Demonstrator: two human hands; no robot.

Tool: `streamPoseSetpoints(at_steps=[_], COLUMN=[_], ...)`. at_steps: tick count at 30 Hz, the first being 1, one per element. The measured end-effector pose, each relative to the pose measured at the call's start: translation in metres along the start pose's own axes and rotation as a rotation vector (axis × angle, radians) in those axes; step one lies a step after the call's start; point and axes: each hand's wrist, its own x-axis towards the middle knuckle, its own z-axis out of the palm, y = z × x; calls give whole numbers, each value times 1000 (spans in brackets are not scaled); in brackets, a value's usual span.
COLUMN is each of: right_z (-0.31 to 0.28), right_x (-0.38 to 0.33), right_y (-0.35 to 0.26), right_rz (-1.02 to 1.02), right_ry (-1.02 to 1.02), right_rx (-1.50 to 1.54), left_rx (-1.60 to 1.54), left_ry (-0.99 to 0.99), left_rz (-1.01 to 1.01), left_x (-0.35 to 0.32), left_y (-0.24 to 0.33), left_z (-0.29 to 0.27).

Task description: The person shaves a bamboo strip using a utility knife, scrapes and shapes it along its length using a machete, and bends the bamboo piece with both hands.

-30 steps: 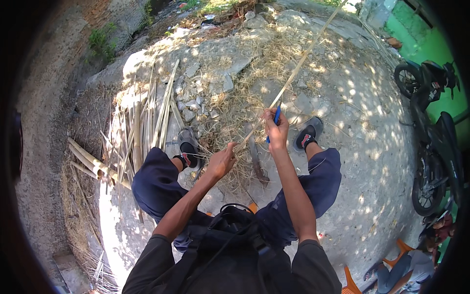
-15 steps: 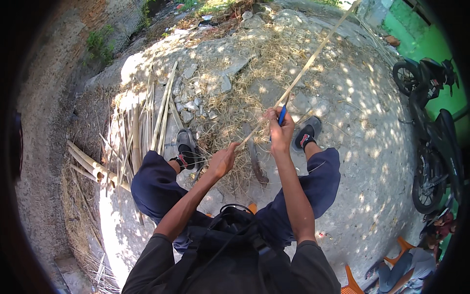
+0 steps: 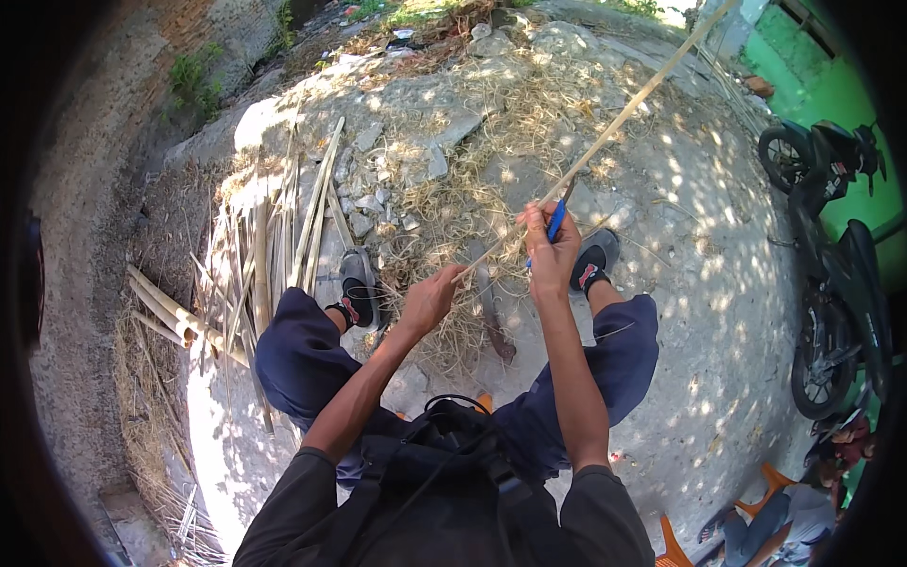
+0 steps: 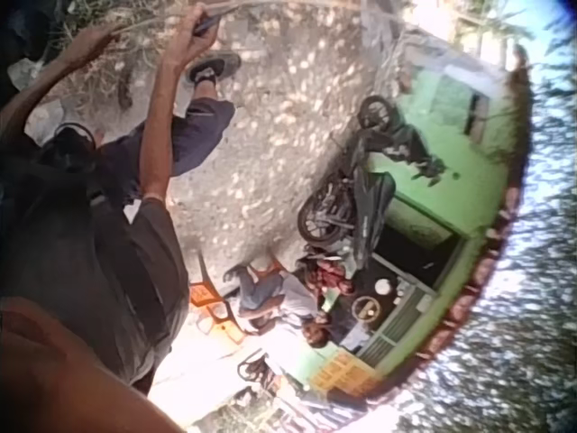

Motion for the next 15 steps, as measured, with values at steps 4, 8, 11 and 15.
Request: streamPoseSetpoints(at_steps=[4,8,11,15], right_z=[3,11,21,38], right_x=[1,7,9,8], right_y=[-6,-18,-26,-30], right_rz=[12,18,4,-35], right_ry=[-15,-64,-81,-113], right_rx=[-3,44,78,143], left_rx=[-6,-13,21,37], left_ry=[0,-51,20,179], left_rz=[14,-25,-5,30], left_x=[0,6,12,16], left_y=[4,12,15,3], left_z=[-11,-32,-50,-57])
